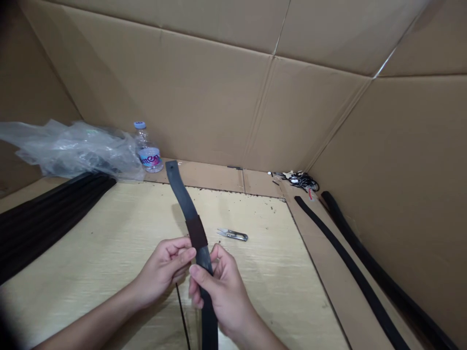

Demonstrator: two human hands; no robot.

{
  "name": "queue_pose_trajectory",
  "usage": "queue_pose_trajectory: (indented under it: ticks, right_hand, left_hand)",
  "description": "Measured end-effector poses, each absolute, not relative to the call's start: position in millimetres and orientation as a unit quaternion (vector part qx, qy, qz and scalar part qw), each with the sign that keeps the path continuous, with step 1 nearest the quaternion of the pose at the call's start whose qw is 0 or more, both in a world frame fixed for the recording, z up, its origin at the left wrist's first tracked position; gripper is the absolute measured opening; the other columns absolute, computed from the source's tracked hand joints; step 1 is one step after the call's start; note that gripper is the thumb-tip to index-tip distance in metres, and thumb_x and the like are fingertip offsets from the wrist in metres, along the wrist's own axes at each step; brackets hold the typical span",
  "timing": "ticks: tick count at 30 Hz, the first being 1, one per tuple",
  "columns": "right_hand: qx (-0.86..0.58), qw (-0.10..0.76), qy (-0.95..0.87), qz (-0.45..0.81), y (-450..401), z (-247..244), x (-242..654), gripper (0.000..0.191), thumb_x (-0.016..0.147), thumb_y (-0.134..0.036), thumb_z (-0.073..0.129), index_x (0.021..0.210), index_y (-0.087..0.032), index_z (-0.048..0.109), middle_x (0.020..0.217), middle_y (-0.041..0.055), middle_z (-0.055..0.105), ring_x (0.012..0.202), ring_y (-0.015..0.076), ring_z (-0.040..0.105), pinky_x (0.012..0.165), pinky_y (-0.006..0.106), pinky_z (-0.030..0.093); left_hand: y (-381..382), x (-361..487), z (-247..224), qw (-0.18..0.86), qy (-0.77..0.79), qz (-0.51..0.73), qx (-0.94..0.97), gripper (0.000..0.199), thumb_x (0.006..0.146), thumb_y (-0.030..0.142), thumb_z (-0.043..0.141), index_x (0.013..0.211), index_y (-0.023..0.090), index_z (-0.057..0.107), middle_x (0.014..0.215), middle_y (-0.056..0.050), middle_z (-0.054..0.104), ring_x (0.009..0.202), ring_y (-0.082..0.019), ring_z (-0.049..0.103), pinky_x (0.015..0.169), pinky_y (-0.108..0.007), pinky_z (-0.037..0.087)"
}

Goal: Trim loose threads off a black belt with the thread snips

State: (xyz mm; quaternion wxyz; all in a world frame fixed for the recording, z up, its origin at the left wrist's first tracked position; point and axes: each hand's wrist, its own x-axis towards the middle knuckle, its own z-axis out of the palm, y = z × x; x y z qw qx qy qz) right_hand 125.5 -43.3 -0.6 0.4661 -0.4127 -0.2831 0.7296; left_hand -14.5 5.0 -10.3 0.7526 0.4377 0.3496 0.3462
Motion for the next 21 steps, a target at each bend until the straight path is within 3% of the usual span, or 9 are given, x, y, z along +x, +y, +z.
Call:
queue_pose_trajectory:
  ticks: [5, 9, 17, 21]
  right_hand:
    - [-0.455, 0.469, -0.236, 0.719, -43, 2, 124, 0.040, 0.083, -0.051, 0.060, 0.081, -0.020, 0.034, 0.053, -0.0028, 0.058, 0.039, 0.0060, 0.046, 0.038, 0.013, 0.033]
    - [-0.515, 0.441, -0.226, 0.699, -42, 2, 125, 0.045, 0.080, -0.060, 0.058, 0.084, -0.018, 0.042, 0.049, -0.0003, 0.059, 0.034, 0.0081, 0.046, 0.032, 0.013, 0.032]
    - [-0.564, 0.427, -0.285, 0.647, -39, 6, 126, 0.052, 0.075, -0.064, 0.059, 0.065, -0.017, 0.042, 0.042, -0.0007, 0.054, 0.028, 0.0081, 0.043, 0.026, 0.015, 0.032]
    - [-0.575, 0.423, -0.291, 0.637, -40, 4, 123, 0.053, 0.077, -0.066, 0.056, 0.065, -0.016, 0.043, 0.040, -0.0009, 0.052, 0.026, 0.0080, 0.041, 0.025, 0.015, 0.031]
  left_hand:
    - [4, -14, -10, 0.751, 0.359, 0.340, 0.438, 0.033, 0.079, 0.045, 0.064, 0.076, 0.013, 0.057, 0.045, 0.007, 0.040, 0.036, -0.002, 0.025, 0.039, -0.017, 0.013]
    - [1, -12, -8, 0.727, 0.374, 0.342, 0.463, 0.035, 0.077, 0.046, 0.066, 0.070, 0.013, 0.056, 0.046, 0.003, 0.047, 0.038, -0.005, 0.036, 0.041, -0.017, 0.020]
    - [-7, -1, -2, 0.738, 0.370, 0.346, 0.446, 0.035, 0.080, 0.047, 0.060, 0.070, 0.014, 0.055, 0.054, -0.002, 0.059, 0.046, -0.011, 0.052, 0.046, -0.020, 0.036]
    - [-9, 3, -4, 0.714, 0.401, 0.363, 0.444, 0.035, 0.081, 0.047, 0.059, 0.068, 0.015, 0.053, 0.053, 0.000, 0.055, 0.046, -0.010, 0.050, 0.046, -0.019, 0.036]
